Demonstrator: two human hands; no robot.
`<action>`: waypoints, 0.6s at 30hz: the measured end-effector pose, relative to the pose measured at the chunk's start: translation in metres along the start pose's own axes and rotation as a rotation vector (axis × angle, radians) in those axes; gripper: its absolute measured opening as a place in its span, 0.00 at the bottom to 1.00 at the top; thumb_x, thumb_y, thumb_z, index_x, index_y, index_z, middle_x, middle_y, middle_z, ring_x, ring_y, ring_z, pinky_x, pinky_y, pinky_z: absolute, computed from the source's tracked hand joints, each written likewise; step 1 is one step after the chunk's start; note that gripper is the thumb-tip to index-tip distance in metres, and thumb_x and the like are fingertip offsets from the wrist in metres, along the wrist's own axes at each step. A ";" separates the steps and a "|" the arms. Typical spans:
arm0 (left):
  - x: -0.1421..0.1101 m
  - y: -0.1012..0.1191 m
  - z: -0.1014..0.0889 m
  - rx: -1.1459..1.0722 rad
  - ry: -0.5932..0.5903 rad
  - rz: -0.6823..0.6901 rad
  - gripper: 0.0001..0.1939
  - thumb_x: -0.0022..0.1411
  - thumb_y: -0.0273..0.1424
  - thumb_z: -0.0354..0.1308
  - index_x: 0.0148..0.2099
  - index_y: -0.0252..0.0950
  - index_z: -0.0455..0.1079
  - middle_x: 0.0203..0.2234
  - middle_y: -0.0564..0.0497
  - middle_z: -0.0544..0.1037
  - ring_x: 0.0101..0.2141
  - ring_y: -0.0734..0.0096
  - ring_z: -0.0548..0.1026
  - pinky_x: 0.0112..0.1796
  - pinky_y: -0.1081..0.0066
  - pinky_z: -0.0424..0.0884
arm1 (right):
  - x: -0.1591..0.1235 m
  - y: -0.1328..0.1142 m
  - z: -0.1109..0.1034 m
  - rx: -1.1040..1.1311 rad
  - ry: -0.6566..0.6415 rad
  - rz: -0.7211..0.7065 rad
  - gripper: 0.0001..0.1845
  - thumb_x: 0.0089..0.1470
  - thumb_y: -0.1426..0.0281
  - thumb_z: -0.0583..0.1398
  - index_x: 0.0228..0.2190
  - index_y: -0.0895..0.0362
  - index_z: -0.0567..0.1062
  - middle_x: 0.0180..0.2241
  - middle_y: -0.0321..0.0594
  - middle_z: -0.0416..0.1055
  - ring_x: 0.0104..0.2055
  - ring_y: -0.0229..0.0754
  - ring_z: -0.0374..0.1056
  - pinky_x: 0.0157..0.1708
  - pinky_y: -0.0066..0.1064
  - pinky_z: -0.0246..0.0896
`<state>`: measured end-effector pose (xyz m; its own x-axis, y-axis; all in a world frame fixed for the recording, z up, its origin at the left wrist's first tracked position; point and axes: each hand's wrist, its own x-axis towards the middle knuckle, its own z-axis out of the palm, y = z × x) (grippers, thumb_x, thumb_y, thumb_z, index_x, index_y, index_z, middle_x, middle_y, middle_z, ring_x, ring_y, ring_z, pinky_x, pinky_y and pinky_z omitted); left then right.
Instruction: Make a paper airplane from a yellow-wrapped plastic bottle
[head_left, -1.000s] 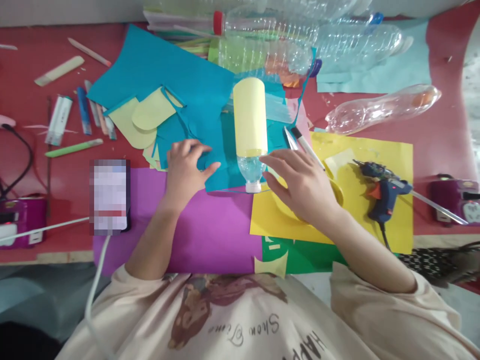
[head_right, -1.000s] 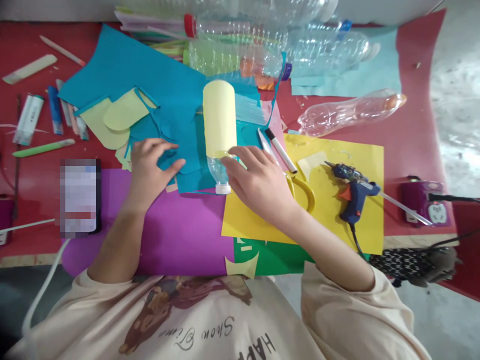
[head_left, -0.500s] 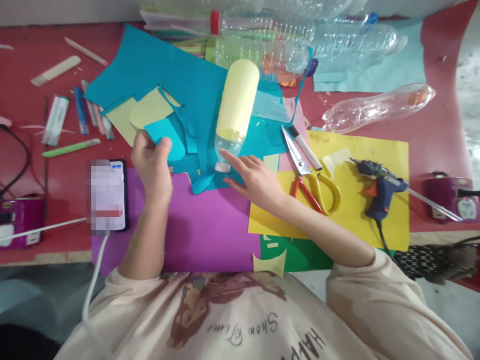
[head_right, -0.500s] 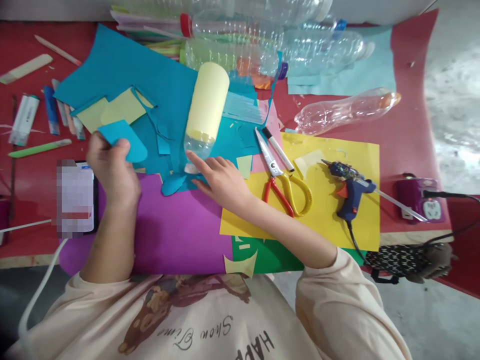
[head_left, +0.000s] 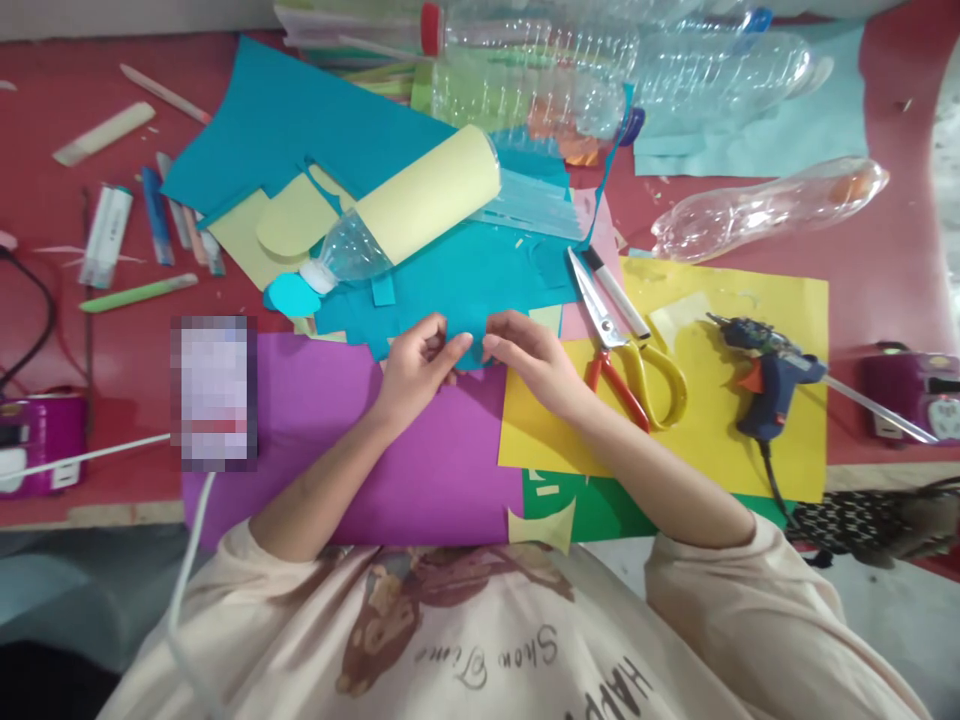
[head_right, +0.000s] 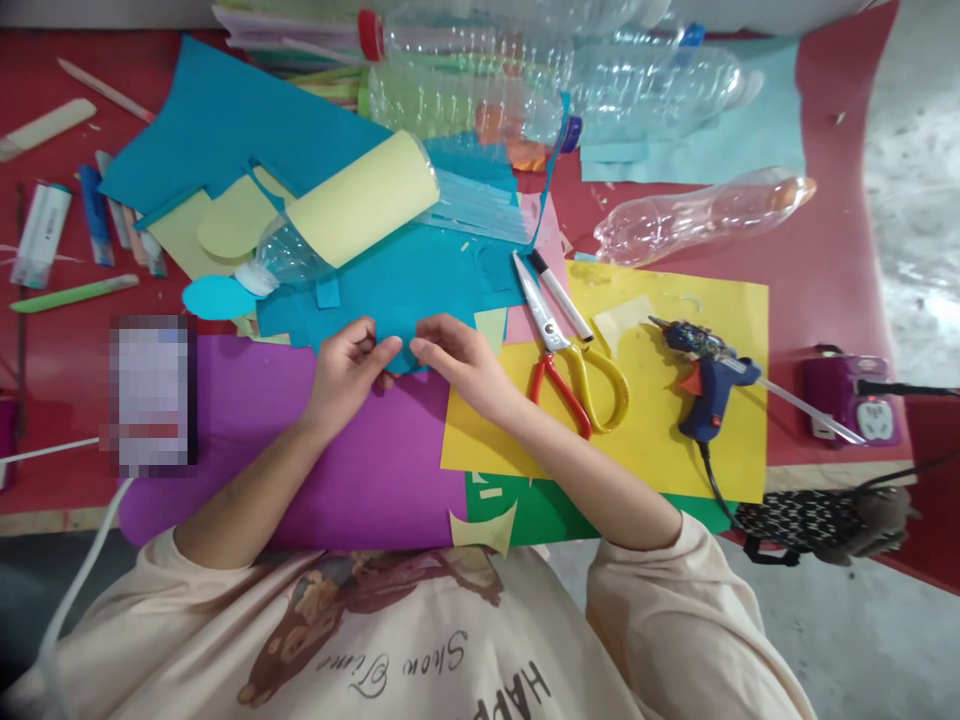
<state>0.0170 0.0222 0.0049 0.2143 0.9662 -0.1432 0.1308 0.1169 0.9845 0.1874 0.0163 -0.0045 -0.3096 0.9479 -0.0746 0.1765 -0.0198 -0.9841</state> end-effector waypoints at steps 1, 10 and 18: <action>0.001 -0.001 0.001 -0.023 -0.016 -0.021 0.31 0.52 0.58 0.63 0.25 0.39 0.53 0.13 0.61 0.61 0.14 0.80 0.68 0.14 0.80 0.59 | 0.000 0.001 0.000 0.075 -0.005 0.024 0.18 0.58 0.54 0.58 0.33 0.56 0.68 0.28 0.37 0.71 0.31 0.38 0.70 0.33 0.32 0.67; 0.002 -0.001 -0.003 -0.031 -0.064 0.003 0.21 0.59 0.46 0.60 0.46 0.39 0.63 0.33 0.53 0.76 0.32 0.73 0.77 0.33 0.74 0.75 | 0.005 -0.006 -0.007 0.280 0.019 0.116 0.27 0.43 0.45 0.67 0.24 0.55 0.67 0.21 0.31 0.64 0.25 0.33 0.64 0.28 0.29 0.61; 0.012 -0.007 -0.010 0.040 -0.108 0.080 0.18 0.64 0.36 0.56 0.54 0.39 0.62 0.41 0.49 0.79 0.37 0.70 0.79 0.41 0.69 0.75 | 0.008 -0.002 -0.016 0.248 0.092 0.113 0.27 0.42 0.44 0.66 0.22 0.55 0.68 0.19 0.31 0.65 0.22 0.33 0.64 0.24 0.28 0.60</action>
<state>0.0090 0.0351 -0.0023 0.3281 0.9415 -0.0767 0.1471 0.0293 0.9887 0.1991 0.0287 -0.0002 -0.2132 0.9599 -0.1820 -0.0325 -0.1932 -0.9806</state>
